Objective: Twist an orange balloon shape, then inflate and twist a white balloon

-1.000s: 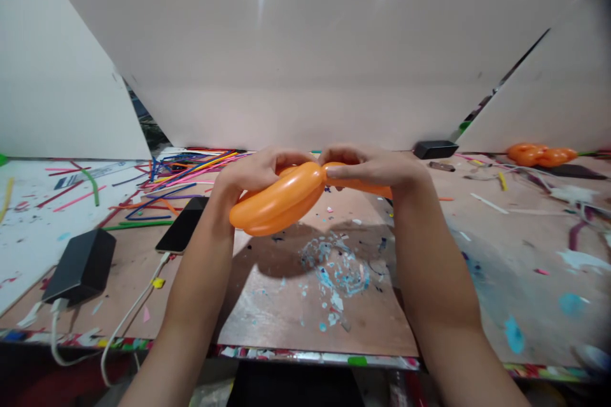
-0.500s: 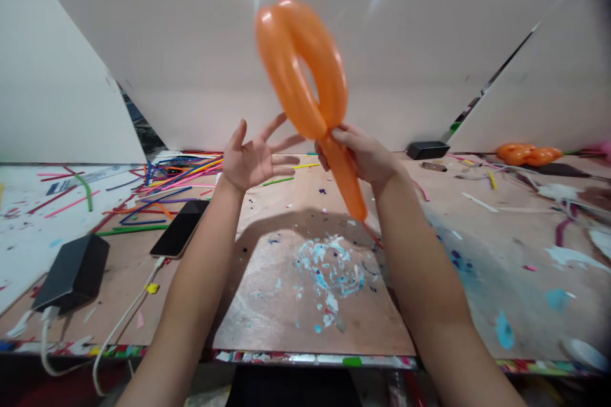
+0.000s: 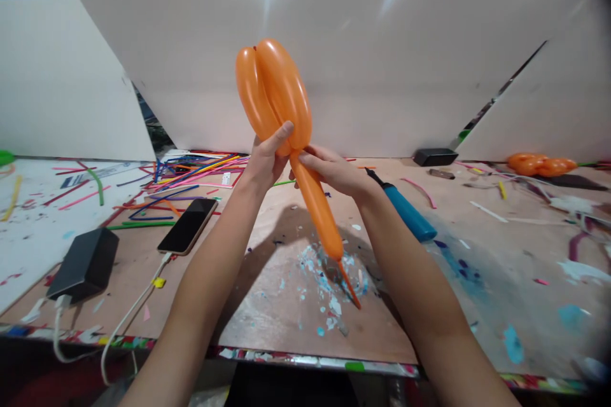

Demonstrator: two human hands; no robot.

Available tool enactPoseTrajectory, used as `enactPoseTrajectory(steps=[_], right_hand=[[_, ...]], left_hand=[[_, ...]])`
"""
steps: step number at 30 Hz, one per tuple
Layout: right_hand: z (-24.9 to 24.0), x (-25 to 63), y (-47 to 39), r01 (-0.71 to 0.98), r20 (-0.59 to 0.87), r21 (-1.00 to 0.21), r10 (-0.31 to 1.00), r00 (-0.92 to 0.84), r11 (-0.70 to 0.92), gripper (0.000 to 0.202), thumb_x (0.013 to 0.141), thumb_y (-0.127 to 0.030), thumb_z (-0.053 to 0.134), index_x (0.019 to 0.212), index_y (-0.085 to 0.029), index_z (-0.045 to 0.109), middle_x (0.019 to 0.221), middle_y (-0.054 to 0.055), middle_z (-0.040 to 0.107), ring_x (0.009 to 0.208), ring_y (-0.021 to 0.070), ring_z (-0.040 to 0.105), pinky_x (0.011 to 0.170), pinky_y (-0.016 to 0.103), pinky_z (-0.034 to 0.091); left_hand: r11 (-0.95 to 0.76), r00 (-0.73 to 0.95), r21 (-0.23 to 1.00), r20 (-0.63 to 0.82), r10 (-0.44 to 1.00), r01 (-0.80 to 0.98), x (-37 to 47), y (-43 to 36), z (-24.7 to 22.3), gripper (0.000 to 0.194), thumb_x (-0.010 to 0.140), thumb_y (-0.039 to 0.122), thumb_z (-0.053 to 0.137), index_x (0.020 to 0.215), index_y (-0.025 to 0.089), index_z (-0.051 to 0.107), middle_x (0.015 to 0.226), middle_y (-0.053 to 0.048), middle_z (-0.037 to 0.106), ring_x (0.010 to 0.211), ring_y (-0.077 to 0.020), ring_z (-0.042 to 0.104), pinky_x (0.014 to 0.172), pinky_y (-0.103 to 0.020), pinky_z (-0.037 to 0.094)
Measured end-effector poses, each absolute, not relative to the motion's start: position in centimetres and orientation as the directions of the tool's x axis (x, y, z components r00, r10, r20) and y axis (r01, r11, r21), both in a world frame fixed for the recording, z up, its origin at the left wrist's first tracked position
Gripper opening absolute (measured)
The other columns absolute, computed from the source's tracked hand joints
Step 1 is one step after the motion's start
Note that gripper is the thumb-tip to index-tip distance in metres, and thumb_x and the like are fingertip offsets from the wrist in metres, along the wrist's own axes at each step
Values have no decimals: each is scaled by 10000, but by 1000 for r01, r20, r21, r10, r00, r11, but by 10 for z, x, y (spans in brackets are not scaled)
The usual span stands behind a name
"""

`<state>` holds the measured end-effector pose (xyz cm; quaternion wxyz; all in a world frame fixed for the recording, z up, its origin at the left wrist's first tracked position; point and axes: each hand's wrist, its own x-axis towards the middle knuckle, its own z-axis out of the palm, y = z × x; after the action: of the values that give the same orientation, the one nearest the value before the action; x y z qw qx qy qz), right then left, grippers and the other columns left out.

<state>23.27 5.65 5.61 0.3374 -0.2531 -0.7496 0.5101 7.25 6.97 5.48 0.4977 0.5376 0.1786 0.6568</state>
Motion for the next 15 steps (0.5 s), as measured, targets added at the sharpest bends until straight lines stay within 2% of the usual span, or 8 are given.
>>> enactPoseTrajectory(steps=[3, 6, 9, 12, 15], right_hand=[[54, 235, 56, 148, 196, -909, 713, -673, 390, 403, 930, -485, 625, 1222, -227, 521, 1039, 49, 654, 918, 192, 662, 771, 324, 583], [48, 236, 62, 260, 160, -870, 739, -655, 419, 388, 899, -493, 667, 1147, -238, 513, 1008, 41, 626, 840, 183, 663, 706, 317, 579], [42, 235, 70, 301, 193, -853, 794, -577, 426, 358, 922, -523, 622, 1115, -248, 499, 964, 34, 596, 748, 163, 644, 639, 311, 571], [38, 238, 77, 319, 198, -851, 818, -541, 417, 380, 932, -583, 578, 1100, -249, 507, 933, 37, 594, 700, 151, 622, 604, 298, 565], [37, 247, 83, 359, 183, -859, 875, -449, 364, 423, 936, -624, 541, 1132, -253, 485, 935, 43, 619, 695, 156, 629, 585, 292, 556]], left_hand=[[-466, -54, 694, 527, 848, -549, 64, 73, 60, 432, 763, 522, 781, 1026, 203, 657, 993, -45, 731, 963, -215, 728, 813, -298, 579], [-474, -101, 658, 521, 848, -585, 54, 78, 63, 379, 780, 499, 758, 1036, 234, 668, 1083, -38, 733, 1062, -234, 707, 858, -317, 575], [-458, -108, 675, 493, 863, -579, 51, 82, 63, 345, 767, 443, 755, 1033, 242, 666, 1136, -37, 728, 1132, -236, 680, 891, -306, 576], [-413, -83, 726, 445, 892, -549, 52, 85, 59, 391, 704, 375, 792, 1035, 229, 643, 1165, -47, 713, 1157, -242, 670, 950, -321, 570], [-397, -104, 753, 406, 908, -526, 44, 90, 58, 409, 740, 418, 745, 1082, 251, 595, 1240, -45, 673, 1152, -254, 682, 994, -371, 552]])
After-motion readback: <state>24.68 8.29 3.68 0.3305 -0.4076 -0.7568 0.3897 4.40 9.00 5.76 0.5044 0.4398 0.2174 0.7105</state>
